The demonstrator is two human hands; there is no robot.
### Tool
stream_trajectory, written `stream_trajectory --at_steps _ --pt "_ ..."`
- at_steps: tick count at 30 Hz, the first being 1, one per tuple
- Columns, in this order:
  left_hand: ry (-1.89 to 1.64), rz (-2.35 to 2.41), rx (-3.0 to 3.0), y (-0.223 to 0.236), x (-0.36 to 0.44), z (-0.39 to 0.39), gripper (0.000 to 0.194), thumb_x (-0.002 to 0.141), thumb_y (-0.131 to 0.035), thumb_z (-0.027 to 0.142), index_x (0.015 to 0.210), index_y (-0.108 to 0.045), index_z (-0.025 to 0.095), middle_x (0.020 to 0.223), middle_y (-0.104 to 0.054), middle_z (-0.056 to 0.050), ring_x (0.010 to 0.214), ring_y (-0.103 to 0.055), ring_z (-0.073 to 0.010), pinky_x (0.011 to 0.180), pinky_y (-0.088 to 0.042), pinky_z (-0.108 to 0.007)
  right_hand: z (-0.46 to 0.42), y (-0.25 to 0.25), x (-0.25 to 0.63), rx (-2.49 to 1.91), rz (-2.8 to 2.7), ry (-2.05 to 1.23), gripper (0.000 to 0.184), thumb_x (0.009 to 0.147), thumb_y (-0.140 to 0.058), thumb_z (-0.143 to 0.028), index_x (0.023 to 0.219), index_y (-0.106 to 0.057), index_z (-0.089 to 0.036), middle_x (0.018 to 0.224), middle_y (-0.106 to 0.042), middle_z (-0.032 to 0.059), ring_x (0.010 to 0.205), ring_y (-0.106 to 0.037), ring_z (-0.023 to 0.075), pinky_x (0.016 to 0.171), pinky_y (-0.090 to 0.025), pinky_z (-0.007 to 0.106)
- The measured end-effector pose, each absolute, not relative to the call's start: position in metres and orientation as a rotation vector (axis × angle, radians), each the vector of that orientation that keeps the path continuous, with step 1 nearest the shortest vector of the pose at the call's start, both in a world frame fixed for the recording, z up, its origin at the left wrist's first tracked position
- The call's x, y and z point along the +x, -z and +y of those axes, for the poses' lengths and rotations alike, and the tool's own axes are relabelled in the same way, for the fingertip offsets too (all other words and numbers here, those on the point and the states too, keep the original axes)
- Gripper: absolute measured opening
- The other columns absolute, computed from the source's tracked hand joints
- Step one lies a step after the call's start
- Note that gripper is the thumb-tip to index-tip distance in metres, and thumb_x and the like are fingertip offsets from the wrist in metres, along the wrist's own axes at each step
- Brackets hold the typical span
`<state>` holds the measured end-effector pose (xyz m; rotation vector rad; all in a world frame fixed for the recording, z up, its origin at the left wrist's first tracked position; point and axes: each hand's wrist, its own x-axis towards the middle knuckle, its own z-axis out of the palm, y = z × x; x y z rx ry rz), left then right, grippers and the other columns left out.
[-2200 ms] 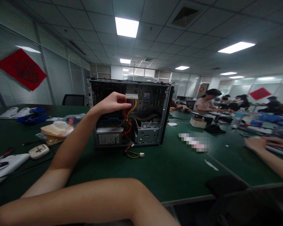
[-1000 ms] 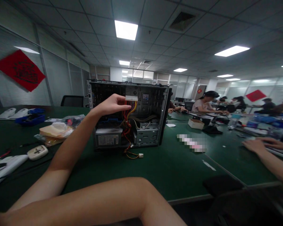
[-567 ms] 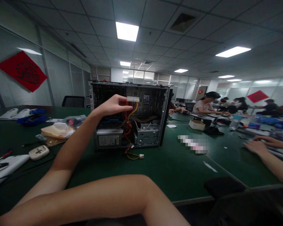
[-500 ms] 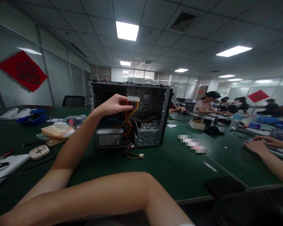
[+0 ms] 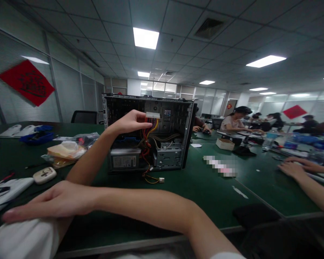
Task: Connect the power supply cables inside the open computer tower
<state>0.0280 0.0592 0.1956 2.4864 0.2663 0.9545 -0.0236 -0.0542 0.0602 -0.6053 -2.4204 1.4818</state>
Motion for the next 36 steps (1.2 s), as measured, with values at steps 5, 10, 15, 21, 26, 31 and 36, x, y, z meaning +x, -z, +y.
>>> stream_trajectory --at_steps 5,10,15,21,26,31,36 --pt "-0.965 0.3 2.436 -0.199 0.015 0.064 0.034 0.078 -0.077 0.041 0.091 -0.076 0.01 0.084 -0.075 -0.007 0.072 -0.066 -0.0161 0.068 -0.049 -0.027 -0.024 -0.067 0.018 -0.57 -2.459 -1.198 0.041 0.099 -0.059 -0.044 0.073 -0.067 -0.013 0.068 -0.065 -0.0044 0.048 -0.05 0.0036 0.056 -0.043 0.016" --pt "-1.035 0.323 2.427 -0.204 0.004 0.068 0.036 0.077 -0.076 0.041 0.096 -0.076 0.01 0.087 -0.076 -0.007 0.076 -0.066 -0.0181 0.069 -0.049 -0.027 -0.029 -0.118 0.05 -0.202 -3.162 -1.338 0.021 0.084 -0.078 -0.029 0.091 -0.073 -0.009 0.086 -0.074 0.003 0.076 -0.069 0.0121 0.075 -0.049 0.018" --pt "-1.239 0.308 2.512 -0.21 -0.001 0.06 0.023 0.075 -0.074 0.033 0.084 -0.076 0.012 0.08 -0.072 -0.003 0.074 -0.063 -0.016 0.068 -0.048 -0.025 -0.052 -0.192 0.111 -0.233 -3.005 -1.028 0.016 0.093 -0.068 -0.025 0.095 -0.074 -0.011 0.089 -0.073 0.0045 0.081 -0.069 0.0123 0.078 -0.051 0.02" --pt "-1.215 0.389 2.656 -0.214 -0.009 0.046 0.022 0.078 -0.073 0.035 0.074 -0.073 0.013 0.07 -0.067 -0.002 0.064 -0.058 -0.0138 0.058 -0.042 -0.023 -0.016 -0.223 0.191 -0.351 -1.956 -0.381 0.047 0.096 -0.055 -0.054 0.068 -0.061 -0.018 0.058 -0.049 -0.0046 0.05 -0.046 0.0049 0.051 -0.039 0.018" --pt "-1.09 0.478 2.701 -0.213 -0.012 0.043 0.03 0.082 -0.071 0.041 0.079 -0.074 0.012 0.068 -0.066 -0.002 0.061 -0.054 -0.0125 0.054 -0.037 -0.022 0.022 -0.212 0.227 -0.437 -1.793 -0.316 0.038 0.093 -0.062 -0.055 0.092 -0.066 -0.017 0.077 -0.06 -0.0007 0.064 -0.056 0.0081 0.052 -0.042 0.018" --pt "-1.12 0.564 2.804 -0.217 -0.016 0.039 0.039 0.085 -0.068 0.046 0.066 -0.068 0.012 0.057 -0.052 0.003 0.053 -0.041 -0.0088 0.048 -0.027 -0.021 0.023 -0.2 0.236 -0.713 -2.396 -0.828 0.054 0.09 -0.064 -0.059 0.116 -0.067 -0.012 0.107 -0.072 0.0111 0.092 -0.069 0.0169 0.077 -0.055 0.025" --pt "-1.062 0.668 2.902 -0.221 -0.024 0.039 0.044 0.087 -0.063 0.05 0.065 -0.068 0.012 0.055 -0.051 0.002 0.052 -0.042 -0.0099 0.047 -0.026 -0.022 0.035 -0.192 0.216 -0.733 -2.371 -1.05 0.051 0.089 -0.066 -0.059 0.105 -0.071 -0.01 0.105 -0.075 0.0122 0.097 -0.071 0.0189 0.089 -0.056 0.031"
